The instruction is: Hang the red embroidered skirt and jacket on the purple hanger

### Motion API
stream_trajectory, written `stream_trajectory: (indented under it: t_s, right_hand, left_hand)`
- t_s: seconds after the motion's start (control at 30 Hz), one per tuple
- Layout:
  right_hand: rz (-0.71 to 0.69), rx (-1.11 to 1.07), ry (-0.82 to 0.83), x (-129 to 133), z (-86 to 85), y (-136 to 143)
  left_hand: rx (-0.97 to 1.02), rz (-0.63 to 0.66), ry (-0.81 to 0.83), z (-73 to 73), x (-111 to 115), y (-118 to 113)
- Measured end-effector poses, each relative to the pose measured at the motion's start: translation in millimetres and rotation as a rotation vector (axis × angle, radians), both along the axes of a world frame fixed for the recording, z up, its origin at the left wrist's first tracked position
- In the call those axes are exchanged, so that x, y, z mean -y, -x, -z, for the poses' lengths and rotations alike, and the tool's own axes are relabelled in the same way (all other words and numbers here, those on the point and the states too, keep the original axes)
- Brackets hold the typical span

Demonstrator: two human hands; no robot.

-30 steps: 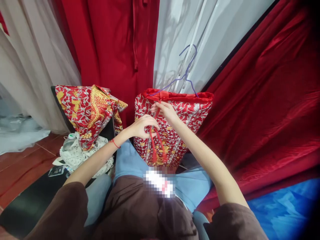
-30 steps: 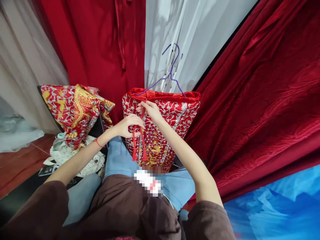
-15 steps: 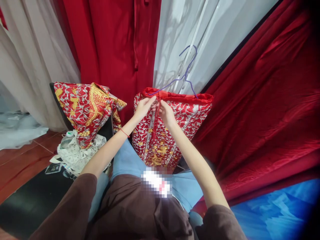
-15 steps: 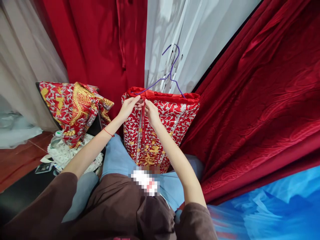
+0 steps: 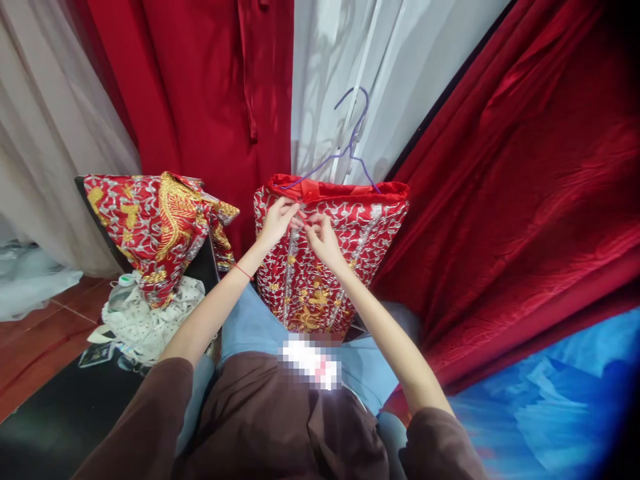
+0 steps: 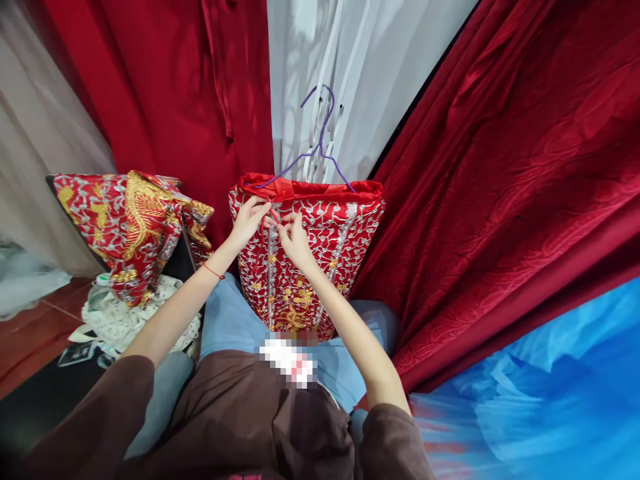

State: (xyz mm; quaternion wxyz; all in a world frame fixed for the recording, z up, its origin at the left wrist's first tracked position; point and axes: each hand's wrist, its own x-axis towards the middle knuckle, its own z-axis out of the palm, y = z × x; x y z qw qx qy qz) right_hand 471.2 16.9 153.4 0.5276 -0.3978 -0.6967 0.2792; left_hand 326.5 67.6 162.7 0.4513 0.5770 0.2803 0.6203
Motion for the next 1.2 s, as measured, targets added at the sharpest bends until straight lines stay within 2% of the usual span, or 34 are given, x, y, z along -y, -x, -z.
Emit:
stream_trajectory:
  t_s: [0.1, 0.17, 0.27, 0.37, 0.5, 0.57, 0.63, 0.73, 0.83, 0.93, 1.0, 1.1, 1.2]
  right_hand:
    - [-0.047, 0.134, 0.004, 11.1, 5.6, -8.7]
    - [-0.083, 0.208, -0.030, 23.9, 1.0, -15.6]
    - [-0.065, 0.172, -0.093, 43.0, -20.8, -22.8]
    - [-0.071, 0.037, -0.055, 47.4, -55.2, -21.5]
    - [-0.138, -0.118, 0.134, 18.5, -98.7, -5.7]
    - [-0.120, -0.175, 0.186, -4.9, -112.3, 3.7]
    - [-0.065, -0.196, 0.213, -24.7, -117.9, 9.2]
    - [0.037, -0.178, 0.147, -32.4, -108.9, 5.4]
    - [0.054, -0.142, 0.097, -14.4, -84.1, -5.4]
    - [-0.012, -0.103, 0.257, 2.0, -57.5, -7.4]
    - [-0.087, -0.172, 0.395, 0.7, -44.7, -0.5]
    - [-0.180, -0.390, 0.485, -14.9, -34.4, 15.7]
    - [-0.171, -0.519, 0.511, -28.8, -31.4, 28.4]
  left_hand:
    - [0.052, -0.047, 0.020, -1.2, 5.5, 0.2]
    - [0.127, -0.033, 0.095, -1.6, 8.3, 0.5]
    - [0.179, 0.017, 0.162, 0.9, 11.1, -1.5]
    - [0.165, -0.040, 0.102, 5.8, 14.2, -7.9]
    - [0.227, -0.073, 0.090, 11.4, 19.4, -19.9]
    - [0.271, -0.051, 0.095, 13.6, 22.0, -24.0]
    - [0.303, -0.026, 0.085, 15.3, 24.4, -25.2]
    - [0.291, -0.014, 0.078, 16.0, 28.3, -22.5]
    - [0.236, -0.028, 0.088, 13.7, 32.1, -19.3]
    - [0.222, -0.026, 0.095, 10.0, 35.3, -19.0]
    - [0.227, -0.026, 0.103, 7.7, 37.4, -19.8]
    - [0.227, -0.036, 0.131, 5.1, 40.5, -20.7]
    - [0.232, -0.058, 0.167, 3.6, 42.9, -20.3]
